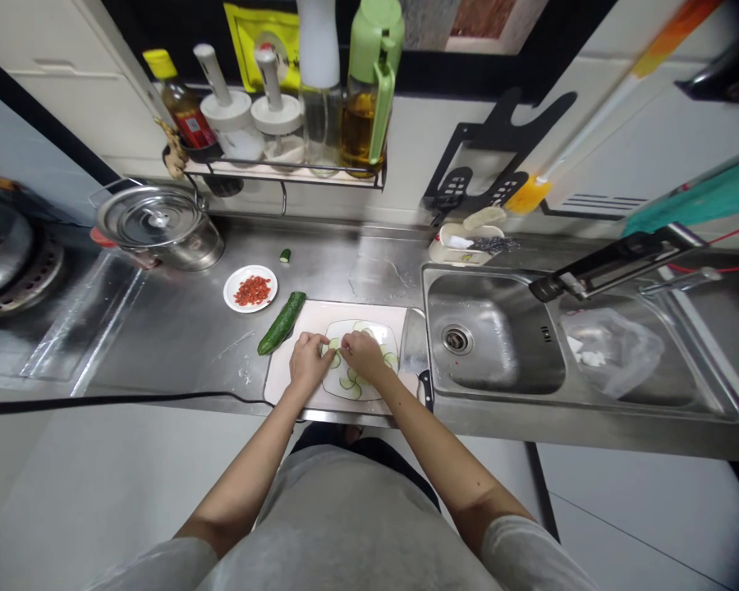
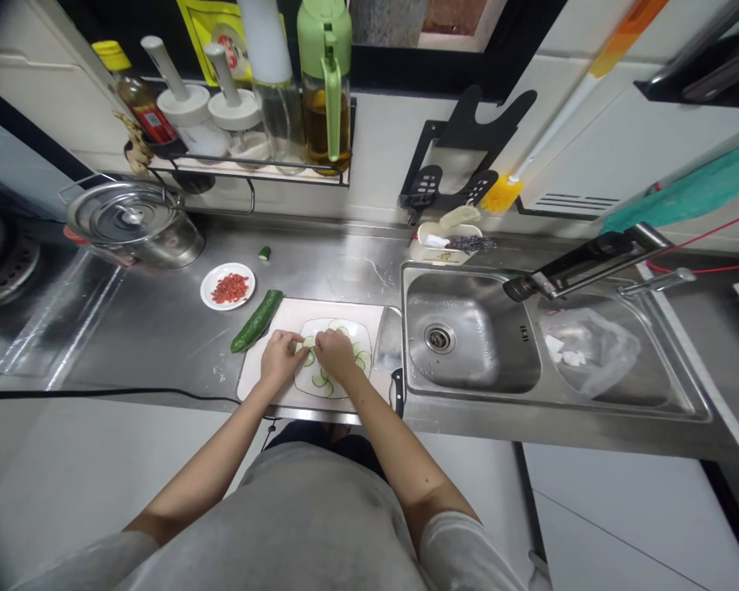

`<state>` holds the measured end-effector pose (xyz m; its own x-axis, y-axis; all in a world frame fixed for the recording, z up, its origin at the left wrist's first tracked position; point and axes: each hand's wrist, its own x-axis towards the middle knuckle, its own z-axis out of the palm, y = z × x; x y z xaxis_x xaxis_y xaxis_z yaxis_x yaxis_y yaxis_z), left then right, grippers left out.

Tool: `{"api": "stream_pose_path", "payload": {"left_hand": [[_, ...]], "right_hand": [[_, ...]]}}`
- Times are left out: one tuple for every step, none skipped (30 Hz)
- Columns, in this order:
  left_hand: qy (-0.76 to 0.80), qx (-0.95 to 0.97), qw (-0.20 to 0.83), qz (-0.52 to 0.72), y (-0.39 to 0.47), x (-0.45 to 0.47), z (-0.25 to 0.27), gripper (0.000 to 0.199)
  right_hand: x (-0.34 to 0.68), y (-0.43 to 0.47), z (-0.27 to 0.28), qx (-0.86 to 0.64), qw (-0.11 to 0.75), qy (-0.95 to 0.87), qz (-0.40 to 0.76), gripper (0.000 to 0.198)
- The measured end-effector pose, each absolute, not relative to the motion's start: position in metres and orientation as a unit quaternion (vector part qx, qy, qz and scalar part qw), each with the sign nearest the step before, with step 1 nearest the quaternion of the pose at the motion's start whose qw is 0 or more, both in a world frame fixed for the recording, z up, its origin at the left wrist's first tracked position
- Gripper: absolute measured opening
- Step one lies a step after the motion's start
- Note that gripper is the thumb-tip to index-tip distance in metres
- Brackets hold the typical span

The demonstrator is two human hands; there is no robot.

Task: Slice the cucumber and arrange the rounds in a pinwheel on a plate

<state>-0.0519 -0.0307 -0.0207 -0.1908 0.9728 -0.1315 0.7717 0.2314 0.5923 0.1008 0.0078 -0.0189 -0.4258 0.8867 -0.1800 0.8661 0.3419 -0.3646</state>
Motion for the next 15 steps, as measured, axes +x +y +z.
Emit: {"api": "stream_pose_path", "payload": {"left_hand": [[0.745,0.586,0.248,0.200,-0.0302,-0.0515,-0.0208,0.017],[0.745,0.586,0.249,0.197,-0.0297,-0.0512,-0.0211,0.017],[0.745,0.587,0.249,0.195,-0.0292,-0.0511,-0.0213,0.018],[0.745,0.588,0.249,0.194,-0.0289,-0.0510,-0.0214,0.018],[0.744,0.590,0.248,0.194,-0.0287,-0.0511,-0.0214,0.018],[0.742,0.592,0.248,0.195,-0.0287,-0.0512,-0.0214,0.018],[0.741,0.594,0.246,0.196,-0.0288,-0.0513,-0.0213,0.018],[0.739,0.596,0.244,0.197,-0.0290,-0.0515,-0.0213,0.018],[0.738,0.598,0.242,0.198,-0.0294,-0.0516,-0.0213,0.017],[0.736,0.601,0.240,0.198,-0.0298,-0.0517,-0.0214,0.017],[0.736,0.603,0.238,0.196,-0.0304,-0.0517,-0.0215,0.017],[0.734,0.606,0.237,0.194,-0.0309,-0.0517,-0.0218,0.017],[0.733,0.609,0.234,0.192,-0.0315,-0.0515,-0.0221,0.017],[0.731,0.613,0.231,0.190,-0.0320,-0.0512,-0.0225,0.016],[0.730,0.617,0.227,0.189,-0.0325,-0.0509,-0.0228,0.016]], "right_hand": [[0.1005,0.0076,-0.0191,-0.535,0.024,-0.819,0.207,0.015],[0.1001,0.0074,-0.0194,-0.535,0.022,-0.819,0.207,0.015],[0.0998,0.0072,-0.0196,-0.535,0.019,-0.819,0.208,0.015],[0.0994,0.0072,-0.0197,-0.535,0.017,-0.819,0.208,0.016],[0.0990,0.0072,-0.0197,-0.536,0.015,-0.818,0.207,0.016],[0.0986,0.0072,-0.0195,-0.536,0.014,-0.819,0.206,0.016],[0.0982,0.0073,-0.0193,-0.537,0.013,-0.819,0.204,0.016],[0.0978,0.0074,-0.0190,-0.537,0.013,-0.819,0.203,0.016],[0.0974,0.0074,-0.0187,-0.537,0.013,-0.819,0.202,0.016],[0.0971,0.0074,-0.0185,-0.537,0.012,-0.819,0.202,0.016],[0.0967,0.0072,-0.0183,-0.537,0.011,-0.819,0.202,0.016],[0.0963,0.0070,-0.0183,-0.538,0.010,-0.818,0.203,0.016],[0.0959,0.0066,-0.0185,-0.539,0.010,-0.817,0.204,0.016],[0.0953,0.0061,-0.0187,-0.540,0.011,-0.817,0.205,0.016],[0.0948,0.0057,-0.0190,-0.540,0.013,-0.816,0.206,0.016]]}}
